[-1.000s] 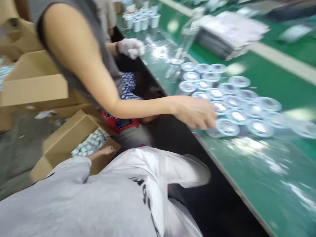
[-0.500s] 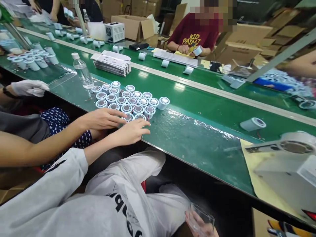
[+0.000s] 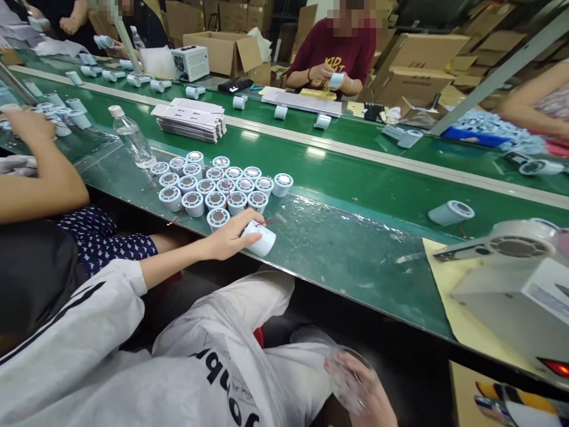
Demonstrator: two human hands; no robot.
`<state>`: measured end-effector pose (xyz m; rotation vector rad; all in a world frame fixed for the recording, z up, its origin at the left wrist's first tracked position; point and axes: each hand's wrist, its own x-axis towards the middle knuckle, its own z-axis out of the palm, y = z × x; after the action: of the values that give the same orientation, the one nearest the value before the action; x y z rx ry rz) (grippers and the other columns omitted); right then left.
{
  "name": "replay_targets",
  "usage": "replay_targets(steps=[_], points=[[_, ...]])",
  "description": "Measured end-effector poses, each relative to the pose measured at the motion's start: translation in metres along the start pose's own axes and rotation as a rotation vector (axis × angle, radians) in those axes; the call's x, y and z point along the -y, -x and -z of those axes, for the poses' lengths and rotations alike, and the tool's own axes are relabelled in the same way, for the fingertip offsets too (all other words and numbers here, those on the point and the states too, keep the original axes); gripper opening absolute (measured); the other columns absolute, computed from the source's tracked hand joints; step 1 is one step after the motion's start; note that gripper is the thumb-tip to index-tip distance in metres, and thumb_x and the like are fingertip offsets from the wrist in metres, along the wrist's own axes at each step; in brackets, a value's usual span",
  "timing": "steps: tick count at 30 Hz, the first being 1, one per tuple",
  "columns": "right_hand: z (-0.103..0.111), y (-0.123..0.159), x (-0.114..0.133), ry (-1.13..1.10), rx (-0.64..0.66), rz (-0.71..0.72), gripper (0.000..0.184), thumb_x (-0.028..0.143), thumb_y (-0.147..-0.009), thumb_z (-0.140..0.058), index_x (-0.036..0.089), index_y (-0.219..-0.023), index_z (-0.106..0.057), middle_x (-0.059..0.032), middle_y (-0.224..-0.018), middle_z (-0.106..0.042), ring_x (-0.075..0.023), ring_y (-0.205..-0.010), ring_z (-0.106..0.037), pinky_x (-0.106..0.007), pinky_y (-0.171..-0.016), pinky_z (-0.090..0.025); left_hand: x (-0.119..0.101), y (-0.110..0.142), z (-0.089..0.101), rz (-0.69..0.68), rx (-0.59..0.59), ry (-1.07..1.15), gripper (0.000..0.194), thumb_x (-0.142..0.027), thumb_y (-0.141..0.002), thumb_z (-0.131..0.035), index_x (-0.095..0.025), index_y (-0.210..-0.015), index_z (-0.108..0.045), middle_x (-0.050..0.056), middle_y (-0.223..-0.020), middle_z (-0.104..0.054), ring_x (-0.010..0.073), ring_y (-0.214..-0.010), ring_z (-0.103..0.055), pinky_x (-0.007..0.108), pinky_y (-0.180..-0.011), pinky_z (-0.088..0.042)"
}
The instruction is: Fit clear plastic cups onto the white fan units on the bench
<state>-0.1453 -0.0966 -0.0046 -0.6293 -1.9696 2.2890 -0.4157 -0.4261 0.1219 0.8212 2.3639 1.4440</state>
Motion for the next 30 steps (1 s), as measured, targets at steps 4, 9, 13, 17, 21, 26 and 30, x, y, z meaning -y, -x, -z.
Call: replay_targets(steps=[4, 9, 13, 17, 21, 26, 30], points=[[-0.051, -0.001, 0.024, 0.534, 0.082, 0.435, 0.041, 0.044, -0.094, -0.066, 0.030, -0.132, -0.071, -0.0135, -0.126, -0.065, -0.0330, -0.110, -0.072, -0.050, -0.093, -0.062, -0.004, -0.004, -0.066, 0.309, 0.341, 0.362, 0.053, -0.063, -0.094, -0.029, -0.017, -0.098, -0.054, -0.001, -0.070, -0.051, 0.0112, -0.051, -0.046, 0.022, -0.046, -0.038], [-0.089, -0.003, 0.058, 1.202, -0.171, 0.855, 0.042, 0.025, -0.096, -0.061, 0.031, -0.138, -0.066, -0.0163, -0.137, -0.055, -0.0327, -0.116, -0.064, -0.046, -0.088, -0.063, -0.014, -0.017, -0.119, 0.277, 0.775, 0.347, 0.037, -0.051, -0.086, -0.052, -0.016, -0.083, -0.062, -0.001, -0.065, -0.056, 0.0110, -0.051, -0.048, 0.021, -0.047, -0.039], [-0.084, -0.003, 0.064, 1.354, -0.242, 0.670, 0.032, 0.013, -0.088, -0.064, 0.024, -0.116, -0.076, -0.0191, -0.141, -0.056, -0.0361, -0.110, -0.064, -0.049, -0.080, -0.063, -0.030, -0.022, -0.129, 0.106, 0.813, 0.173, 0.018, -0.033, -0.084, -0.064, -0.017, -0.087, -0.072, 0.001, -0.083, -0.062, 0.0141, -0.077, -0.058, 0.024, -0.071, -0.047], [-0.073, 0.004, 0.064, 0.971, -0.104, 0.491, 0.008, 0.016, -0.081, -0.076, 0.023, -0.085, -0.073, -0.0133, -0.131, -0.062, -0.0325, -0.112, -0.067, -0.047, -0.090, -0.062, -0.035, -0.021, -0.135, -0.193, 0.634, -0.061, 0.020, -0.030, -0.090, -0.063, -0.019, -0.102, -0.075, 0.004, -0.096, -0.063, 0.0181, -0.091, -0.061, 0.030, -0.086, -0.046], [-0.073, 0.010, 0.067, 0.635, -0.124, 0.403, 0.017, 0.034, -0.091, -0.071, 0.023, -0.078, -0.073, -0.0109, -0.120, -0.066, -0.0283, -0.109, -0.071, -0.047, -0.097, -0.060, -0.026, -0.018, -0.144, -0.246, 0.543, 0.061, 0.045, -0.045, -0.074, -0.087, -0.020, -0.110, -0.074, 0.003, -0.098, -0.063, 0.0187, -0.091, -0.060, 0.031, -0.085, -0.048], [-0.078, 0.011, 0.065, 0.625, -0.215, 0.464, 0.014, 0.031, -0.093, -0.069, 0.023, -0.088, -0.078, -0.0138, -0.125, -0.067, -0.0302, -0.112, -0.071, -0.047, -0.095, -0.061, -0.016, -0.012, -0.149, -0.206, 0.501, 0.139, 0.064, -0.061, -0.061, -0.091, -0.022, -0.109, -0.078, 0.004, -0.101, -0.061, 0.0189, -0.090, -0.060, 0.034, -0.086, -0.052], [-0.076, 0.014, 0.069, 0.555, -0.174, 0.434, 0.016, 0.026, -0.092, -0.068, 0.023, -0.080, -0.078, -0.0114, -0.116, -0.071, -0.0266, -0.107, -0.073, -0.042, -0.090, -0.062, -0.008, -0.013, -0.143, -0.319, 0.531, 0.113, 0.062, -0.062, -0.066, -0.087, -0.023, -0.112, -0.079, 0.007, -0.103, -0.063, 0.0218, -0.097, -0.063, 0.039, -0.092, -0.053]])
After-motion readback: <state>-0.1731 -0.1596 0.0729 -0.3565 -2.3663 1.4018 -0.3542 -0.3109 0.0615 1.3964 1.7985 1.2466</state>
